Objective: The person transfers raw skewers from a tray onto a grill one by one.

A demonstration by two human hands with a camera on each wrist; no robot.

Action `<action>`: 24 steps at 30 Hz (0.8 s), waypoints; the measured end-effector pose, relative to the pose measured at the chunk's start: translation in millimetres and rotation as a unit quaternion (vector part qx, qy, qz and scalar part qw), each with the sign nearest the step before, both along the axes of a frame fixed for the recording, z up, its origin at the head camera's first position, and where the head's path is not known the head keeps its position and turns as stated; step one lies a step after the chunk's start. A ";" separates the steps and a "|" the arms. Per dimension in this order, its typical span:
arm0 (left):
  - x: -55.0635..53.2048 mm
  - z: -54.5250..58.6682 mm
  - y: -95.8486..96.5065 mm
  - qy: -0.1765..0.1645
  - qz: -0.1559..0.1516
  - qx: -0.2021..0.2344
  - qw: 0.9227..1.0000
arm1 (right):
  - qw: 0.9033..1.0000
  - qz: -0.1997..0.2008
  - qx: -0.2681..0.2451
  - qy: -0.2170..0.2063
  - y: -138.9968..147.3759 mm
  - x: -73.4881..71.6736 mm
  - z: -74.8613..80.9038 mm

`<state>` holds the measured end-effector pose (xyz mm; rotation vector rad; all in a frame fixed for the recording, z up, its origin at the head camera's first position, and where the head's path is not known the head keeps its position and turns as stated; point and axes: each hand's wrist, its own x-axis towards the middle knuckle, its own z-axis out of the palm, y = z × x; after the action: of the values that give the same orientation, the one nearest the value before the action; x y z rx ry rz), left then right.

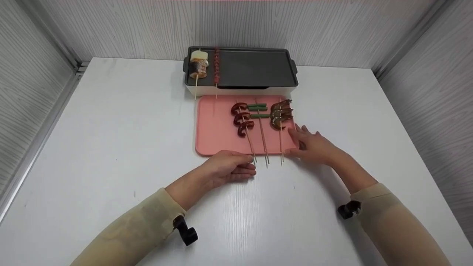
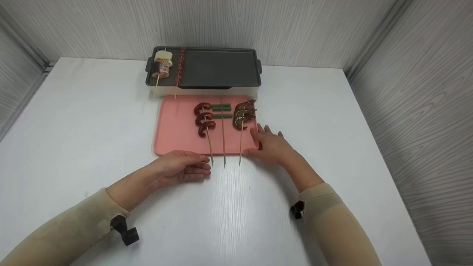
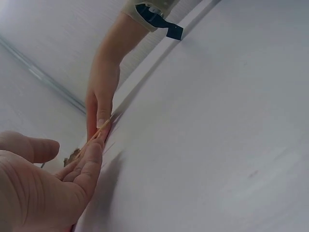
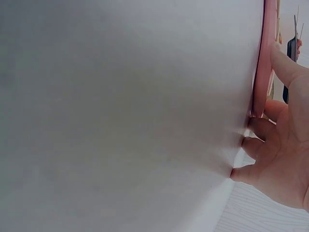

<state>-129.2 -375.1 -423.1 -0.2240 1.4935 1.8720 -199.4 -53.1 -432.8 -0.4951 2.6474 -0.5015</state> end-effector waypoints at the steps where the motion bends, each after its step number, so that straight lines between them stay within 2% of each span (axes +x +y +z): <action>1: -0.5 -1.3 1.6 -0.002 -0.001 0.000 1.000 | 1.000 0.000 0.000 0.000 -0.2 0.3 0.3; 13: -4.7 -8.0 10.4 -0.018 -0.005 0.004 1.000 | 1.000 0.000 0.008 0.000 -1.4 0.0 1.6; 24: -10.9 -8.5 14.3 -0.044 0.012 0.020 0.999 | 1.000 -0.003 0.018 0.004 -1.0 -1.1 -1.8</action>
<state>-140.1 -360.8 -431.6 -0.3020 1.3979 1.8853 -200.5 -54.2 -434.6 -0.4789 2.6613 -0.4544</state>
